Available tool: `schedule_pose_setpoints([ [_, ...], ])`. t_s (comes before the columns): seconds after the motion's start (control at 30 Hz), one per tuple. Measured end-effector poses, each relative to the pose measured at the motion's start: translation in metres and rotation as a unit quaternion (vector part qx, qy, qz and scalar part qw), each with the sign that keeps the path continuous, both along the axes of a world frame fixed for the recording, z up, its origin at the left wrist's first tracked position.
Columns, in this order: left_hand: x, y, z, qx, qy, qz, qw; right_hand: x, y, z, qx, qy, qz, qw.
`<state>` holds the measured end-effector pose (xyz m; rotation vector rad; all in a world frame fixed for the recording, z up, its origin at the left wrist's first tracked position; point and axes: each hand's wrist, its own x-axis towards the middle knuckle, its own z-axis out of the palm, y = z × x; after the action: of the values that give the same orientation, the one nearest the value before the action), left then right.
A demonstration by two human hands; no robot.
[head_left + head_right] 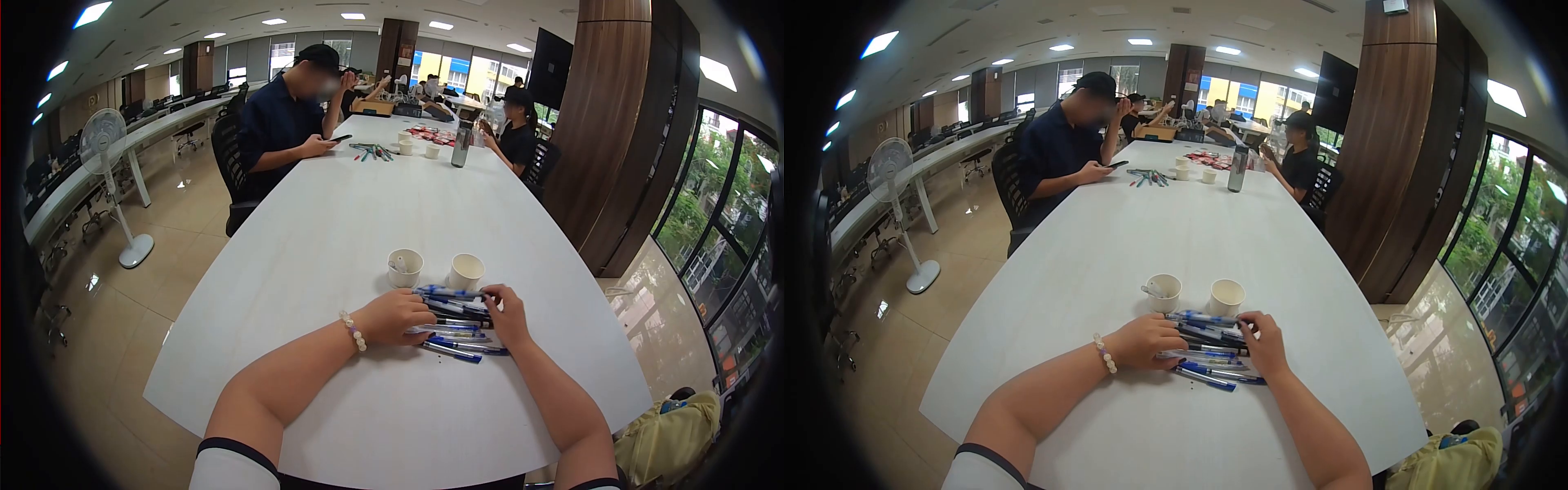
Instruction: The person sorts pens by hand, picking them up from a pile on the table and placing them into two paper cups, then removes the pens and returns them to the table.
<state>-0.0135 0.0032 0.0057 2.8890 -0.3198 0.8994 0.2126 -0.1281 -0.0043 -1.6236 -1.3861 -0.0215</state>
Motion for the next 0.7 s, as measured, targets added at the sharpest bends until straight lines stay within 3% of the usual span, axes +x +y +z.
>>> schedule_pose_setpoints([
  [0.13, 0.001, 0.001, -0.004, -0.023, -0.026, 0.036, 0.999, 0.023, 0.004, -0.014, 0.139, 0.174, 0.016, 0.975],
  [0.3, 0.003, 0.006, -0.007, -0.11, -0.039, 0.137, 0.984, 0.028, 0.001, -0.01, 0.154, 0.193, -0.02, 0.969],
  [0.5, 0.005, 0.008, -0.017, -0.115, -0.031, 0.191, 0.974, 0.019, -0.003, -0.005, 0.097, 0.213, 0.064, 0.97],
  [0.7, 0.004, 0.011, -0.017, -0.168, 0.016, 0.179, 0.969, 0.029, 0.0, -0.013, 0.136, 0.219, 0.036, 0.966],
])
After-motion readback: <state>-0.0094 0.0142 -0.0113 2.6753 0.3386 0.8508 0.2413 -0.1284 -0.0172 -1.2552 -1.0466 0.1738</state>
